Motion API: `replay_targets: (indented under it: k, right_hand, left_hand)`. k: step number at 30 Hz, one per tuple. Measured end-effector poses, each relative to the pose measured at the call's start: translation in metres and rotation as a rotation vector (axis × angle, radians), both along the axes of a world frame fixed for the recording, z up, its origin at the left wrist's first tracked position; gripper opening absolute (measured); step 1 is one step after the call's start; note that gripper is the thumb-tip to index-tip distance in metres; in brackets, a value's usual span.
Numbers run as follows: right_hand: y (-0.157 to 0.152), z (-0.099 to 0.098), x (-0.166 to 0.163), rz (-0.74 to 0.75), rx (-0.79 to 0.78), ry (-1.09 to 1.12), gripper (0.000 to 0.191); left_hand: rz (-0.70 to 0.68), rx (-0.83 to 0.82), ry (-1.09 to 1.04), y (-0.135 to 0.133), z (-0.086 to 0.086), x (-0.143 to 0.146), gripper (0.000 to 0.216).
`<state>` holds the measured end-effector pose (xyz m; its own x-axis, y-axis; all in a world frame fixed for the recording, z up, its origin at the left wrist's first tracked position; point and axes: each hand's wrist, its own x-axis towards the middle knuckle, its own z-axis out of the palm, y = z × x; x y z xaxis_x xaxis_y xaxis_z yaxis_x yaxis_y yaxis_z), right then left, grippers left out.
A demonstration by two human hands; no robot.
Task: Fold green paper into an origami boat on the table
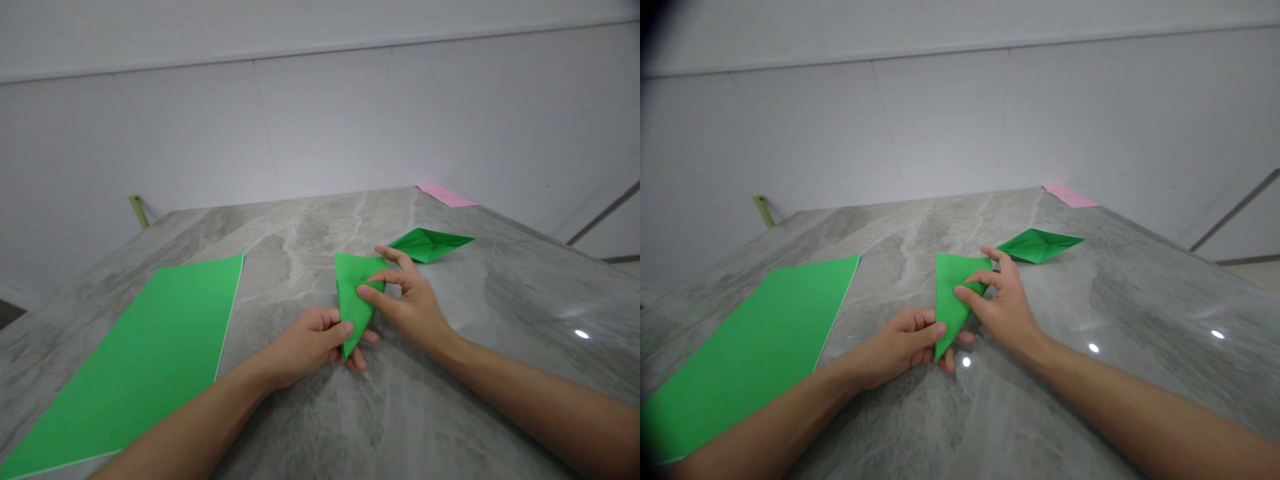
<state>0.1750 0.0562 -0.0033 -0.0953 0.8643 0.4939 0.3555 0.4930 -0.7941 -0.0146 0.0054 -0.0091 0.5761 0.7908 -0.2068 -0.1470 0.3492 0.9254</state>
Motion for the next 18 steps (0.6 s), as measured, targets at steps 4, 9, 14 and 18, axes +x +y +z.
replay_targets:
  k: [4, 9, 14, 18]
  right_hand:
    - [-0.0006, 0.0010, 0.0000, -0.002, -0.002, -0.013, 0.015]
    - [-0.0012, 0.0024, -0.0008, -0.002, 0.000, -0.013, 0.015]
    - [-0.0003, 0.0005, -0.0006, -0.008, 0.013, -0.009, 0.015]
    - [0.0006, -0.0005, 0.0001, -0.006, 0.030, -0.024, 0.015]
  left_hand:
    - [0.003, 0.002, 0.013, -0.0007, 0.0009, -0.0001, 0.039]
    - [0.013, 0.005, 0.030, -0.0009, 0.0000, -0.0006, 0.035]
    - [0.013, 0.003, 0.030, -0.0006, -0.0013, -0.0002, 0.035]
    - [0.009, -0.003, 0.031, -0.0004, -0.0014, 0.0002, 0.037]
